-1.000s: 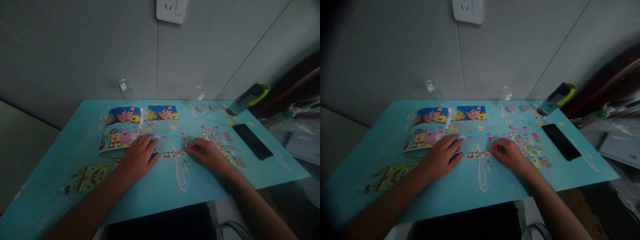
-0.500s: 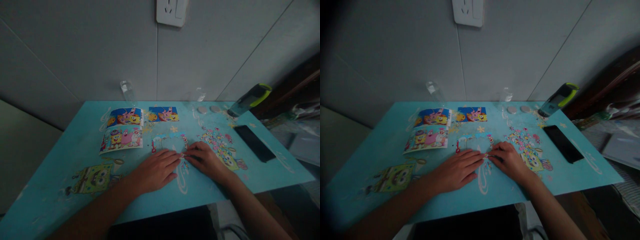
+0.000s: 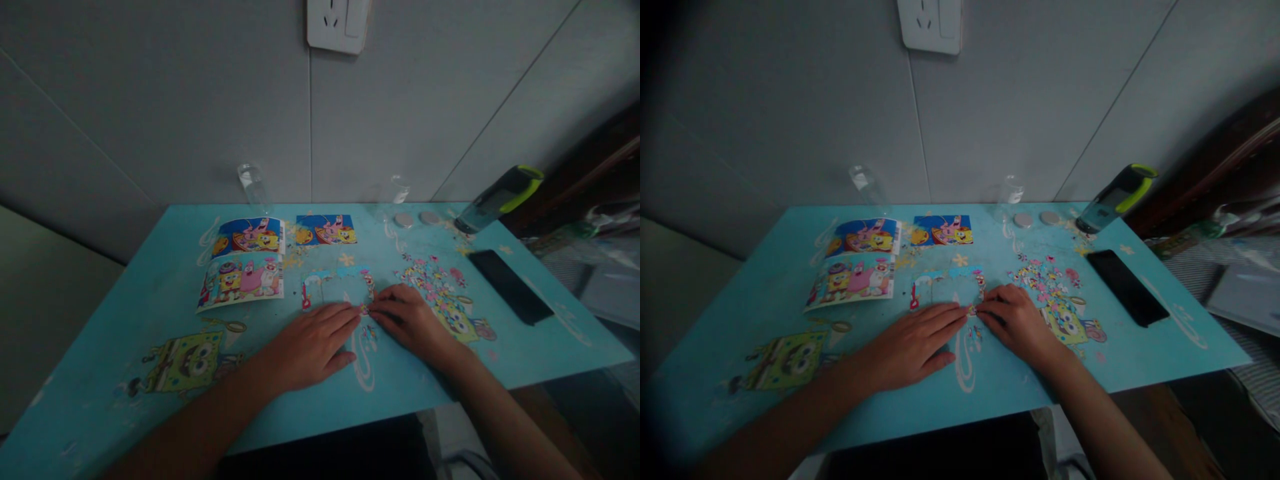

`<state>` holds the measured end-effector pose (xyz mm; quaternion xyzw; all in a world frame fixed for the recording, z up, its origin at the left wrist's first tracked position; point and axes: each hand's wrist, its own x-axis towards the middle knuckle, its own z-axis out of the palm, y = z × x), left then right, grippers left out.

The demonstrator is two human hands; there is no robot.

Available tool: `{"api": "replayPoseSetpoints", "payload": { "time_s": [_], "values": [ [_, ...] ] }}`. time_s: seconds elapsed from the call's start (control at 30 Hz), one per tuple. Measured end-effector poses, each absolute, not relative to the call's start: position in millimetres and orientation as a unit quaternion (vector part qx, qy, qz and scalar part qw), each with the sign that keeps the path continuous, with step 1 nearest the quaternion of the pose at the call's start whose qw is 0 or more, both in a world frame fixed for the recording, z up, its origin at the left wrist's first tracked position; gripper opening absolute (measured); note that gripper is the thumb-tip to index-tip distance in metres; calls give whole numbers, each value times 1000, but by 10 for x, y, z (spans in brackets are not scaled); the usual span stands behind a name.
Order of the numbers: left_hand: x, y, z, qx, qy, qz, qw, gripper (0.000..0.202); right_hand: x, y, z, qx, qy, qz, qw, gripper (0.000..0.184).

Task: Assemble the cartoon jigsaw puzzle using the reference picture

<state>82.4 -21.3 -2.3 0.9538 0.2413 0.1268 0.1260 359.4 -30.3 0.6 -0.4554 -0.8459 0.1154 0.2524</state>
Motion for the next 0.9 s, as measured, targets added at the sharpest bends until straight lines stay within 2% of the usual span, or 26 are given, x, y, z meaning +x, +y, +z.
{"api": "replayPoseSetpoints", "payload": {
  "time_s": [0.33,0.6,0.9],
  "values": [
    [822,-219,-38,953,249,119,122,63,3580,-331,66,-450,-858,96,229,17],
    [822,-212,-22,954,243,115,130,61,3674,-321,139,-491,-821,119,267,19],
    [820,-204,-20,955,237,124,126,62,3695,-284,116,-505,-815,125,254,22]
  ]
}}
